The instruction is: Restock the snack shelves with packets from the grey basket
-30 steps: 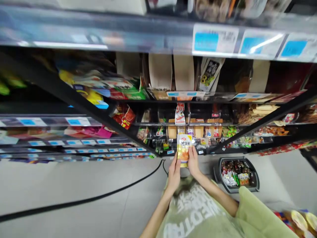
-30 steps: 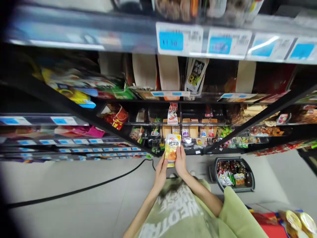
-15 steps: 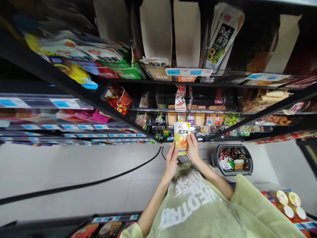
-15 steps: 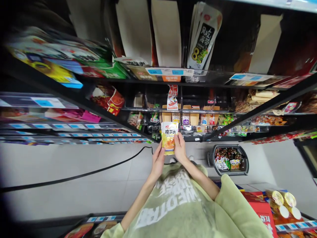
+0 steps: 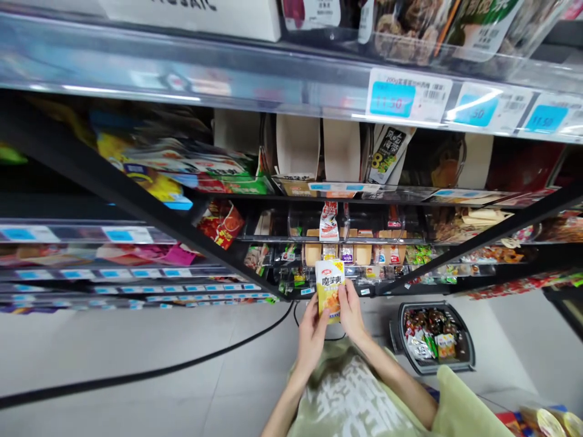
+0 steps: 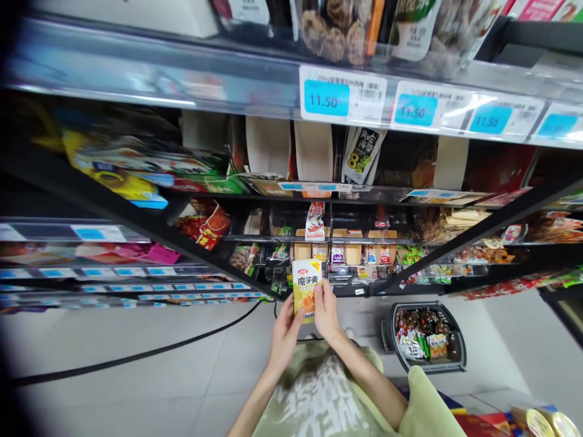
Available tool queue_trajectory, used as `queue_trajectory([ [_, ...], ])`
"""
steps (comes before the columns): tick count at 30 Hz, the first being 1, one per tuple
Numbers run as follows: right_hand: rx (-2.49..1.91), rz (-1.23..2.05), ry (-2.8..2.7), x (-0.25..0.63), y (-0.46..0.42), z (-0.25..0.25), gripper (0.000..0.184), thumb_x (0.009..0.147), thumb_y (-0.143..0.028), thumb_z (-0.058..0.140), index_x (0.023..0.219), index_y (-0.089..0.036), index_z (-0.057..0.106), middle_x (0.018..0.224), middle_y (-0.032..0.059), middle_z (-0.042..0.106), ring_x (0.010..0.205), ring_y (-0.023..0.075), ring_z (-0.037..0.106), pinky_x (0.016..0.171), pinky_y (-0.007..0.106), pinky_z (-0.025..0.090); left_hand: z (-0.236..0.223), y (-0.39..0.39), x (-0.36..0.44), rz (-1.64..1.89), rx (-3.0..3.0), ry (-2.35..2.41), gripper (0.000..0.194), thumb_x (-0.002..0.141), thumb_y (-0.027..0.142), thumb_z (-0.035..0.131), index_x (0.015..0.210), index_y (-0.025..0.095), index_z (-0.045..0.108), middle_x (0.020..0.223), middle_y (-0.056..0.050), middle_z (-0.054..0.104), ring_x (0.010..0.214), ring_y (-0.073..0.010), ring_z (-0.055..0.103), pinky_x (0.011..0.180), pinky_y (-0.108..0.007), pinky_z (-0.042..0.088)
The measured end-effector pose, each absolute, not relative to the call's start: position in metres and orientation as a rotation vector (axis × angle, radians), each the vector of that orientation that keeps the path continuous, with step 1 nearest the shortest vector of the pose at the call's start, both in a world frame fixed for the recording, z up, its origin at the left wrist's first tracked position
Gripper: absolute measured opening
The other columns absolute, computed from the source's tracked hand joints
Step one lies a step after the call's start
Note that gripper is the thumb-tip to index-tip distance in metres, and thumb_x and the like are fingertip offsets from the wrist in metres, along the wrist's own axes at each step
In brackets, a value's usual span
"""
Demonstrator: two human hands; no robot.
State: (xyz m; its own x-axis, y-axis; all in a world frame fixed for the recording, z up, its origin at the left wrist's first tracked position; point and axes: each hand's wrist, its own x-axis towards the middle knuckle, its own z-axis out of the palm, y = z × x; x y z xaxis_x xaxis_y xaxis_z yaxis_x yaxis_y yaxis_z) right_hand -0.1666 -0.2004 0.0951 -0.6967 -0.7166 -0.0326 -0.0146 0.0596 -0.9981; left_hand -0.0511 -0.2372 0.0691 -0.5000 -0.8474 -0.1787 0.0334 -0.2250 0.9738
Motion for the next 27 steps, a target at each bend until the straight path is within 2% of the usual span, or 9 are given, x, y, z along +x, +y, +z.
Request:
queue_trajectory([
  [5, -0.877, -1.620, 1.885, -0.167, -0.195, 0.110, 0.038, 0.106, -0.055, 0.037, 0.118, -0.025, 0.059, 0.101, 0.0059, 0.071, 0.084, 0.0216, 0.065, 0.078, 0.035, 0.052, 0.081, -0.242, -0.064, -1.731, 0.918, -1.428, 0.057, 0.095, 0.047, 0.068, 0.143, 0.021, 0.050, 0.140, -0.016, 0.067, 0.126, -0.0277, 0.068, 0.109, -0.042, 0.054],
  [7, -0.993, -1.602, 1.954, -0.176, -0.193, 0.121, 0.033, 0.106, -0.050, 0.042, 0.115, -0.025, 0.063, 0.102, 0.0069, 0.071, 0.089, 0.0229, 0.065, 0.084, 0.037, 0.052, 0.084, -0.244, -0.066, -1.699, 0.899, -1.429, 0.056, 0.095, 0.045, 0.068, 0.142, 0.021, 0.051, 0.136, -0.016, 0.069, 0.121, -0.0275, 0.071, 0.105, -0.041, 0.057],
  [10, -1.208, -1.590, 1.964, -0.203, -0.194, 0.145, 0.025, 0.098, -0.044, 0.061, 0.114, -0.026, 0.068, 0.112, 0.0085, 0.071, 0.104, 0.0259, 0.064, 0.098, 0.043, 0.051, 0.086, -0.249, -0.064, -1.683, 0.874, -1.432, 0.057, 0.094, 0.045, 0.069, 0.143, 0.021, 0.053, 0.134, -0.015, 0.071, 0.118, -0.0278, 0.072, 0.101, -0.040, 0.059],
  [13, -1.226, -1.572, 1.733, -0.235, -0.197, 0.171, 0.049, 0.089, -0.040, 0.074, 0.134, -0.027, 0.059, 0.115, 0.0074, 0.072, 0.097, 0.0224, 0.067, 0.087, 0.038, 0.056, 0.086, -0.253, -0.061, -1.718, 0.865, -1.484, 0.056, 0.093, 0.045, 0.070, 0.142, 0.021, 0.057, 0.133, -0.015, 0.072, 0.117, -0.0282, 0.073, 0.100, -0.040, 0.059],
  [15, -1.229, -1.495, 1.618, -0.251, -0.199, 0.187, 0.059, 0.087, -0.040, 0.077, 0.140, -0.026, 0.056, 0.111, 0.0061, 0.073, 0.092, 0.0203, 0.069, 0.080, 0.034, 0.057, 0.085, -0.254, -0.058, -1.736, 0.863, -1.536, 0.055, 0.091, 0.046, 0.072, 0.139, 0.021, 0.061, 0.133, -0.014, 0.073, 0.117, -0.0288, 0.073, 0.101, -0.040, 0.059],
  [17, -1.322, -1.360, 1.620, -0.259, -0.201, 0.200, 0.054, 0.086, -0.042, 0.078, 0.134, -0.024, 0.062, 0.106, 0.0056, 0.075, 0.090, 0.0205, 0.070, 0.078, 0.032, 0.057, 0.083, -0.254, -0.055, -1.740, 0.860, -1.595, 0.053, 0.089, 0.046, 0.075, 0.135, 0.021, 0.066, 0.132, -0.014, 0.074, 0.116, -0.0302, 0.073, 0.102, -0.041, 0.059],
  [21, -1.618, -1.037, 1.786, -0.258, -0.203, 0.216, 0.031, 0.078, -0.041, 0.084, 0.103, -0.023, 0.076, 0.085, 0.0017, 0.075, 0.075, 0.0193, 0.066, 0.070, 0.030, 0.054, 0.082, -0.249, -0.046, -1.710, 0.905, -1.641, 0.053, 0.084, 0.046, 0.080, 0.129, 0.020, 0.072, 0.131, -0.014, 0.074, 0.118, -0.0324, 0.072, 0.105, -0.044, 0.058],
  [24, -1.597, -0.977, 1.801, -0.252, -0.207, 0.217, 0.023, 0.080, -0.042, 0.083, 0.090, -0.023, 0.073, 0.071, -0.0022, 0.068, 0.061, 0.0153, 0.059, 0.056, 0.025, 0.050, 0.085, -0.245, -0.041, -1.659, 0.981, -1.428, 0.060, 0.078, 0.048, 0.084, 0.129, 0.019, 0.070, 0.128, -0.014, 0.074, 0.113, -0.0313, 0.073, 0.098, -0.041, 0.061],
  [27, -1.388, -1.046, 1.681, -0.241, -0.210, 0.208, 0.027, 0.083, -0.046, 0.079, 0.089, -0.022, 0.067, 0.071, -0.0033, 0.066, 0.053, 0.0133, 0.059, 0.044, 0.023, 0.048, 0.091, -0.244, -0.039, -1.543, 1.076, -1.082, 0.058, 0.079, 0.048, 0.084, 0.126, 0.022, 0.065, 0.121, -0.010, 0.072, 0.103, -0.0248, 0.073, 0.086, -0.032, 0.061],
])
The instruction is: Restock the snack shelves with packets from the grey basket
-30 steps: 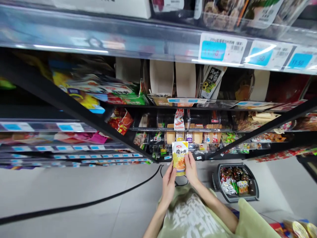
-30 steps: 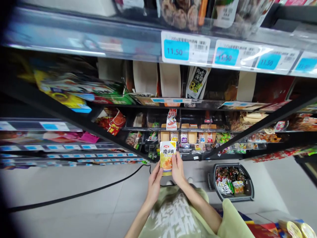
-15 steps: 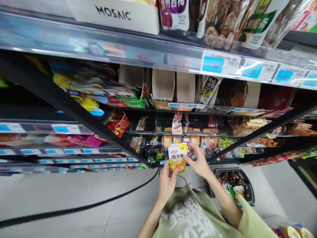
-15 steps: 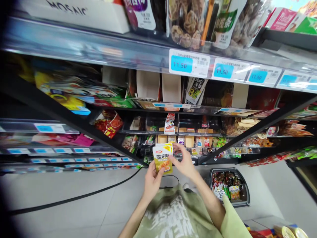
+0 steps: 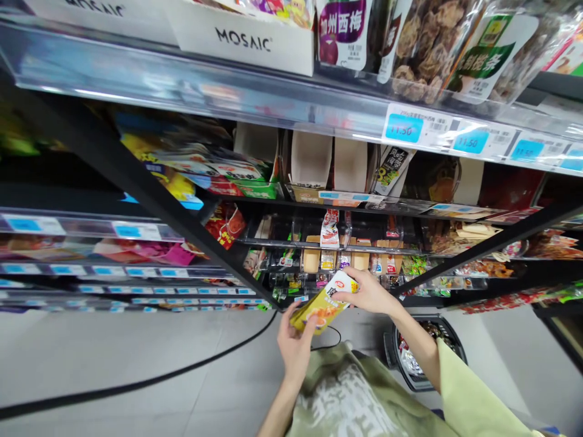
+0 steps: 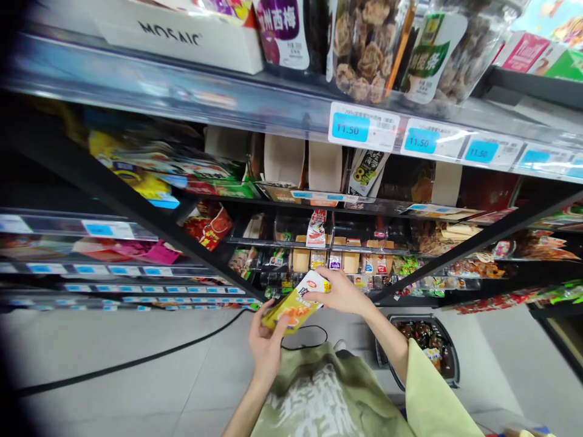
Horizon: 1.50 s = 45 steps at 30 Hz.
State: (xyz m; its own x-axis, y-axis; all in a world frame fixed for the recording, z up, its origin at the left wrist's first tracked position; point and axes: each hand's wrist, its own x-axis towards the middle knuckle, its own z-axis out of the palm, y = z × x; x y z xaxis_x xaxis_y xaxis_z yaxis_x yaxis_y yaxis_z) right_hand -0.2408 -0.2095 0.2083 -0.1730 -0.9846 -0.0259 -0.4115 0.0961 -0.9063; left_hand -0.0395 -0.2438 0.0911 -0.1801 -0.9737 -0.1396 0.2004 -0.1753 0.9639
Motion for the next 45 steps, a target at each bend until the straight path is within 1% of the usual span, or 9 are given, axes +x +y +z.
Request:
queue_trajectory([
  [6, -1.098, -1.178, 1.637, -0.194, -0.205, 0.173, 0.037, 0.084, -0.047, 0.078, 0.106, -0.026, 0.056, 0.073, -0.0060, 0.065, 0.049, 0.0124, 0.061, 0.040, 0.022, 0.051, 0.095, -0.251, -0.042, -1.474, 1.062, -0.802, 0.033, 0.090, 0.049, 0.072, 0.108, 0.025, 0.059, 0.102, 0.000, 0.062, 0.092, -0.0156, 0.064, 0.081, -0.025, 0.053],
  [9, -1.051, -1.191, 1.688, -0.184, -0.202, 0.162, 0.039, 0.084, -0.045, 0.078, 0.109, -0.026, 0.054, 0.073, -0.0066, 0.064, 0.048, 0.0122, 0.061, 0.040, 0.022, 0.051, 0.088, -0.257, -0.037, -1.479, 1.103, -0.890, 0.036, 0.091, 0.053, 0.069, 0.110, 0.024, 0.058, 0.102, -0.001, 0.062, 0.092, -0.0166, 0.064, 0.082, -0.025, 0.052],
  [15, -1.027, -1.228, 1.657, -0.195, -0.199, 0.158, 0.043, 0.080, -0.045, 0.080, 0.112, -0.025, 0.059, 0.079, -0.0043, 0.064, 0.055, 0.0131, 0.061, 0.042, 0.024, 0.055, 0.077, -0.260, -0.027, -1.433, 1.113, -1.158, 0.048, 0.093, 0.056, 0.065, 0.128, 0.025, 0.058, 0.124, -0.006, 0.063, 0.107, -0.0206, 0.064, 0.089, -0.028, 0.052],
  [20, -0.940, -1.284, 1.664, -0.182, -0.195, 0.151, 0.058, 0.080, -0.042, 0.081, 0.129, -0.028, 0.053, 0.081, -0.0058, 0.060, 0.056, 0.0117, 0.059, 0.045, 0.025, 0.058, 0.075, -0.257, -0.024, -1.471, 1.176, -1.189, 0.038, 0.095, 0.056, 0.061, 0.111, 0.022, 0.065, 0.109, -0.004, 0.067, 0.096, -0.0199, 0.063, 0.081, -0.026, 0.050],
  [30, -0.792, -1.390, 1.785, -0.172, -0.178, 0.133, 0.046, 0.074, -0.043, 0.085, 0.103, -0.026, 0.055, 0.075, -0.0051, 0.064, 0.056, 0.0140, 0.060, 0.044, 0.024, 0.053, 0.073, -0.247, -0.024, -1.488, 1.159, -1.319, 0.034, 0.095, 0.054, 0.062, 0.101, 0.021, 0.066, 0.095, -0.003, 0.068, 0.087, -0.0185, 0.063, 0.077, -0.026, 0.050],
  [33, -0.692, -1.459, 1.735, -0.168, -0.167, 0.127, 0.052, 0.076, -0.046, 0.083, 0.113, -0.028, 0.052, 0.096, 0.0012, 0.073, 0.066, 0.0167, 0.065, 0.048, 0.026, 0.056, 0.070, -0.241, -0.024, -1.508, 1.189, -1.382, 0.034, 0.096, 0.054, 0.062, 0.101, 0.021, 0.065, 0.093, -0.002, 0.067, 0.086, -0.0178, 0.062, 0.076, -0.025, 0.049],
  [36, -0.604, -1.514, 1.686, -0.165, -0.156, 0.119, 0.049, 0.078, -0.048, 0.081, 0.110, -0.028, 0.050, 0.116, 0.0056, 0.075, 0.069, 0.0168, 0.067, 0.048, 0.027, 0.057, 0.067, -0.237, -0.027, -1.542, 1.204, -1.456, 0.035, 0.096, 0.055, 0.061, 0.100, 0.021, 0.064, 0.092, -0.001, 0.066, 0.086, -0.0180, 0.062, 0.077, -0.026, 0.048],
  [40, -0.542, -1.616, 1.670, -0.170, -0.141, 0.108, 0.047, 0.076, -0.044, 0.084, 0.104, -0.028, 0.049, 0.111, 0.0048, 0.076, 0.073, 0.0183, 0.070, 0.050, 0.027, 0.057, 0.067, -0.229, -0.037, -1.571, 1.214, -1.572, 0.038, 0.096, 0.058, 0.059, 0.103, 0.021, 0.065, 0.097, -0.002, 0.069, 0.088, -0.0196, 0.064, 0.079, -0.027, 0.049],
  [45, -0.543, -1.718, 1.683, -0.185, -0.124, 0.103, 0.043, 0.076, -0.035, 0.084, 0.101, -0.027, 0.050, 0.102, 0.0024, 0.078, 0.078, 0.0180, 0.071, 0.063, 0.028, 0.060, 0.073, -0.215, -0.055, -1.604, 1.214, -1.665, 0.042, 0.096, 0.060, 0.056, 0.108, 0.021, 0.068, 0.111, -0.006, 0.072, 0.103, -0.0234, 0.066, 0.089, -0.031, 0.050],
])
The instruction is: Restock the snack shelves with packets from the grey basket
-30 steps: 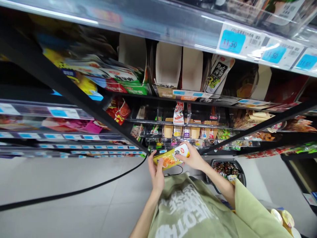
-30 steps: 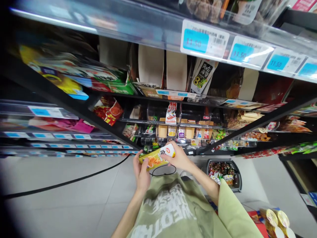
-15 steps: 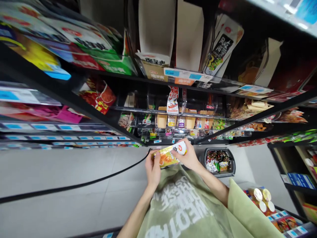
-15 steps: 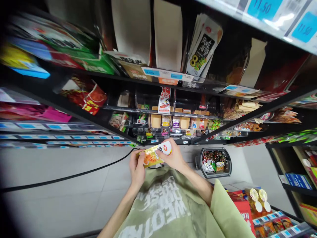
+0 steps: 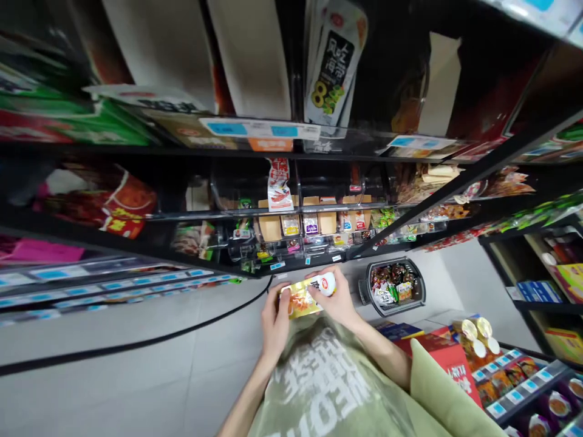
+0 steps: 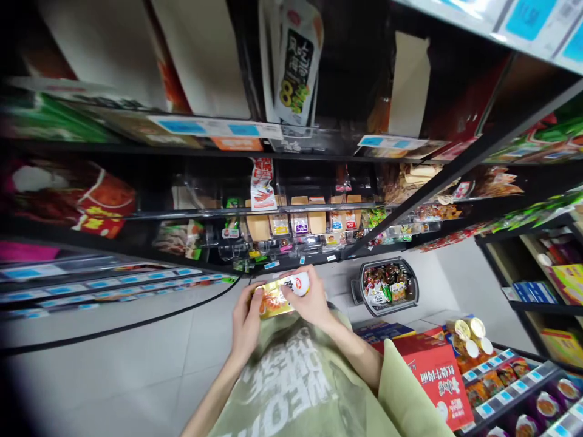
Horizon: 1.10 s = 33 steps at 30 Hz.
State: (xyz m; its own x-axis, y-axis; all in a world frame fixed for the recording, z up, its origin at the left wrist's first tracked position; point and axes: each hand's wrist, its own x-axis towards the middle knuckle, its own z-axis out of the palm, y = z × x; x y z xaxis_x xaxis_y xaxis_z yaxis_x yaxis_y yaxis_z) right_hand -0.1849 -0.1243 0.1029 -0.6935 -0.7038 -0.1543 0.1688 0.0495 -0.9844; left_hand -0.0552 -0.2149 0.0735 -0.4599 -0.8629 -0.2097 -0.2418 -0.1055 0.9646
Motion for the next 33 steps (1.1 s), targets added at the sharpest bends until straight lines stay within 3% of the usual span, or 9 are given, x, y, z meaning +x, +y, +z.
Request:
queue_trajectory([
  [7, -0.467, -1.740, 1.685, -0.199, -0.100, 0.101, 0.039, 0.077, -0.036, 0.082, 0.101, -0.026, 0.053, 0.102, 0.0027, 0.080, 0.069, 0.0169, 0.069, 0.057, 0.029, 0.058, 0.072, -0.194, -0.071, -1.588, 1.264, -1.706, 0.039, 0.094, 0.058, 0.057, 0.101, 0.020, 0.068, 0.101, -0.005, 0.073, 0.092, -0.0220, 0.066, 0.081, -0.029, 0.051],
  [14, -0.422, -1.738, 1.754, -0.225, -0.063, 0.089, 0.038, 0.075, -0.036, 0.085, 0.095, -0.025, 0.054, 0.093, 0.0031, 0.080, 0.075, 0.0186, 0.072, 0.069, 0.030, 0.060, 0.071, -0.157, -0.097, -1.636, 1.301, -1.764, 0.041, 0.095, 0.060, 0.055, 0.098, 0.021, 0.067, 0.088, -0.002, 0.070, 0.080, -0.0199, 0.063, 0.071, -0.028, 0.049],
  [19, -0.395, -1.676, 1.829, -0.244, -0.028, 0.071, 0.038, 0.077, -0.041, 0.084, 0.095, -0.024, 0.056, 0.092, 0.0043, 0.080, 0.069, 0.0177, 0.071, 0.061, 0.028, 0.057, 0.062, -0.125, -0.115, -1.666, 1.291, -1.807, 0.040, 0.100, 0.056, 0.049, 0.099, 0.021, 0.067, 0.087, -0.003, 0.070, 0.080, -0.0207, 0.065, 0.072, -0.029, 0.049],
  [22, -0.384, -1.613, 1.916, -0.256, -0.008, 0.060, 0.041, 0.075, -0.046, 0.085, 0.095, -0.023, 0.058, 0.089, 0.0039, 0.078, 0.062, 0.0171, 0.068, 0.054, 0.027, 0.054, 0.057, -0.108, -0.125, -1.652, 1.206, -1.859, 0.032, 0.101, 0.049, 0.052, 0.105, 0.020, 0.067, 0.099, -0.006, 0.070, 0.093, -0.0231, 0.066, 0.084, -0.034, 0.051],
  [24, -0.387, -1.578, 1.957, -0.265, 0.001, 0.056, 0.044, 0.072, -0.048, 0.087, 0.095, -0.023, 0.059, 0.086, 0.0029, 0.077, 0.061, 0.0170, 0.067, 0.053, 0.027, 0.054, 0.055, -0.100, -0.130, -1.632, 1.121, -1.898, 0.030, 0.093, 0.043, 0.066, 0.112, 0.020, 0.065, 0.111, -0.009, 0.066, 0.106, -0.0252, 0.065, 0.094, -0.038, 0.051],
  [27, -0.375, -1.540, 2.005, -0.276, 0.011, 0.053, 0.047, 0.070, -0.050, 0.088, 0.095, -0.022, 0.060, 0.078, 0.0009, 0.074, 0.057, 0.0163, 0.064, 0.051, 0.027, 0.054, 0.049, -0.092, -0.135, -1.662, 1.019, -1.924, 0.069, 0.064, 0.034, 0.094, 0.123, 0.021, 0.061, 0.126, -0.011, 0.058, 0.118, -0.0293, 0.061, 0.103, -0.043, 0.050],
  [29, -0.371, -1.526, 2.035, -0.280, 0.016, 0.054, 0.049, 0.069, -0.051, 0.088, 0.095, -0.022, 0.059, 0.078, 0.0010, 0.073, 0.056, 0.0158, 0.063, 0.049, 0.026, 0.053, 0.044, -0.091, -0.135, -1.717, 0.947, -1.937, 0.092, 0.047, 0.028, 0.102, 0.128, 0.021, 0.058, 0.135, -0.013, 0.053, 0.126, -0.0324, 0.058, 0.110, -0.047, 0.047],
  [31, -0.376, -1.492, 2.065, -0.282, 0.018, 0.054, 0.050, 0.069, -0.052, 0.089, 0.096, -0.021, 0.059, 0.080, 0.0018, 0.073, 0.056, 0.0151, 0.063, 0.048, 0.025, 0.053, 0.036, -0.092, -0.134, -1.771, 0.879, -1.954, 0.099, 0.045, 0.025, 0.103, 0.132, 0.022, 0.055, 0.138, -0.013, 0.050, 0.131, -0.0332, 0.054, 0.114, -0.049, 0.045],
  [33, -0.385, -1.424, 2.084, -0.282, 0.017, 0.053, 0.051, 0.069, -0.052, 0.089, 0.097, -0.022, 0.058, 0.081, 0.0016, 0.073, 0.052, 0.0140, 0.061, 0.044, 0.024, 0.051, 0.028, -0.094, -0.130, -1.785, 0.845, -1.968, 0.093, 0.049, 0.024, 0.101, 0.130, 0.022, 0.056, 0.136, -0.013, 0.051, 0.132, -0.0326, 0.053, 0.113, -0.048, 0.046],
])
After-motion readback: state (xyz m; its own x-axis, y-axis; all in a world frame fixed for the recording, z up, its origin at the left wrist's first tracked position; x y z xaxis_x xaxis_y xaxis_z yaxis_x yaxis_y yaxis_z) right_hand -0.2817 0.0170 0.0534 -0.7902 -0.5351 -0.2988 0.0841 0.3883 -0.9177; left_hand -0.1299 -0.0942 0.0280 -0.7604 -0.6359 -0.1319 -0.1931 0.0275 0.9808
